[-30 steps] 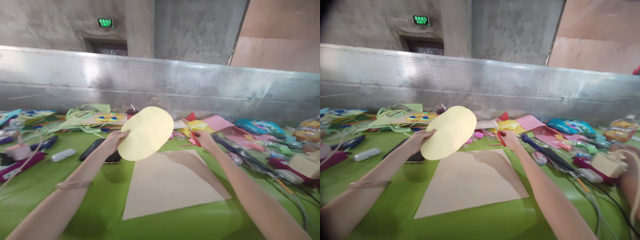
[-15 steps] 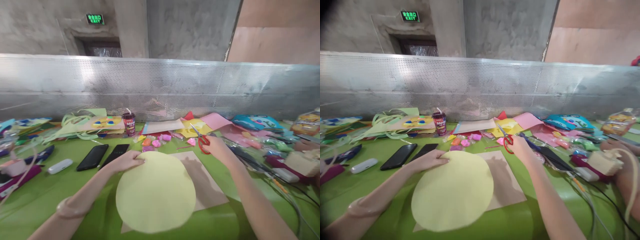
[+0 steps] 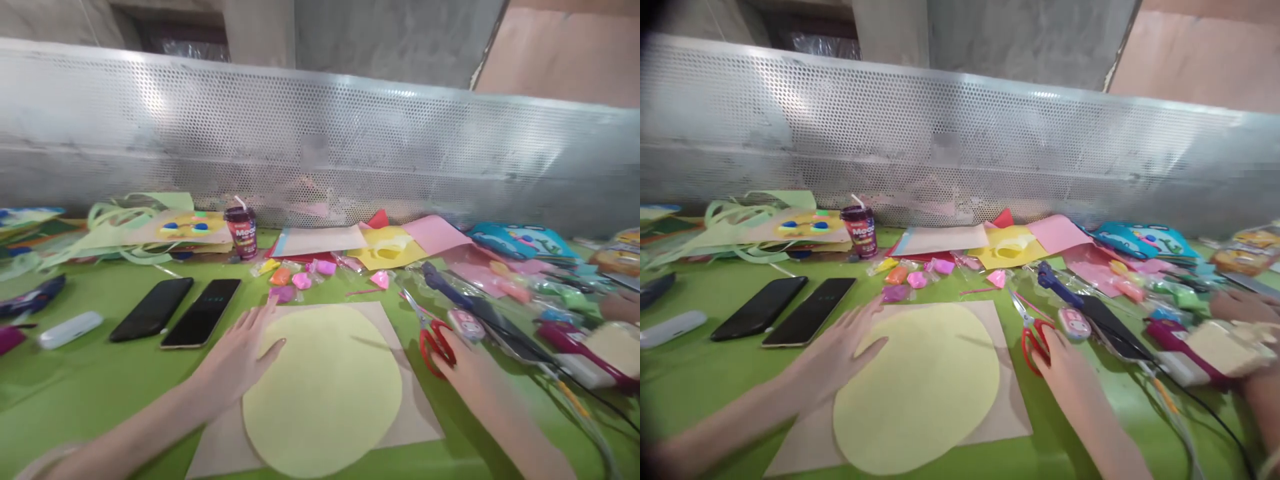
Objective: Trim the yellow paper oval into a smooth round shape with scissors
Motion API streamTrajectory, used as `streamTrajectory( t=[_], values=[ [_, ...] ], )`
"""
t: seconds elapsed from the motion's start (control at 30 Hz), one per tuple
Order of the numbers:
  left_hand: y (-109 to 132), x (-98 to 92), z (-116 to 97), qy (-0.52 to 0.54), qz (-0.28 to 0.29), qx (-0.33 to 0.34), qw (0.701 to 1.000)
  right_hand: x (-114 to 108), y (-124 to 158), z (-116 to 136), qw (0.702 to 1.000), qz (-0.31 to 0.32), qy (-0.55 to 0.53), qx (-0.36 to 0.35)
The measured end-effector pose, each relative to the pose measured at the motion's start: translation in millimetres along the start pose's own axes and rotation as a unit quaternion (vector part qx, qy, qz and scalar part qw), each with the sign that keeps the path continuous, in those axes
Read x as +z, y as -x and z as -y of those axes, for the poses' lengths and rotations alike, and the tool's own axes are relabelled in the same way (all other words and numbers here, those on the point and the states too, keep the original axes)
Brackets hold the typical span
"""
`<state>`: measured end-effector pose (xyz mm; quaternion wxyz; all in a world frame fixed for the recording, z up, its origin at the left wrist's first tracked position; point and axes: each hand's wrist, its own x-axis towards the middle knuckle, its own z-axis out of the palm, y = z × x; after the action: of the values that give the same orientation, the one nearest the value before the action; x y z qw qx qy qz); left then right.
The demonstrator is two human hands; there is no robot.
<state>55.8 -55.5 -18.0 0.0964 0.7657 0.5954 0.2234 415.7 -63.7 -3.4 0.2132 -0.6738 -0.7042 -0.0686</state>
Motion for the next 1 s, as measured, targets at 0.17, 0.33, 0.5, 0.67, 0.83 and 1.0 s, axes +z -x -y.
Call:
streamTrajectory(
  t=[0.17,0.33,0.5,0.67,0.83,1.0],
  values=[
    [18.4,1.7,-4.5,-0.044,0.096,0.106,0.989,-1.9,14.5,19.0,0.995,-0.006,-0.054,-0.080],
    [10.5,-4.4,-7.7,-0.072,0.135,0.098,0.983,-3.9,29.0,44.1,0.968,0.109,-0.158,-0.160],
    [4.0,-7.5,-8.5,-0.073,0.165,0.100,0.978,-16.1,34.0,53.9,0.950,0.148,-0.116,-0.250],
    [3.3,-4.7,-7.2,-0.081,0.154,0.095,0.980,-25.3,37.8,64.2,0.935,0.143,-0.087,-0.314],
    [1.2,-3.4,-4.8,-0.104,0.143,0.083,0.981,-27.5,42.0,69.2,0.934,0.147,-0.087,-0.315],
    [1.4,-2.0,-0.9,-0.111,0.132,0.085,0.981,-26.9,45.6,62.5,0.940,0.162,-0.103,-0.280]
  ],
)
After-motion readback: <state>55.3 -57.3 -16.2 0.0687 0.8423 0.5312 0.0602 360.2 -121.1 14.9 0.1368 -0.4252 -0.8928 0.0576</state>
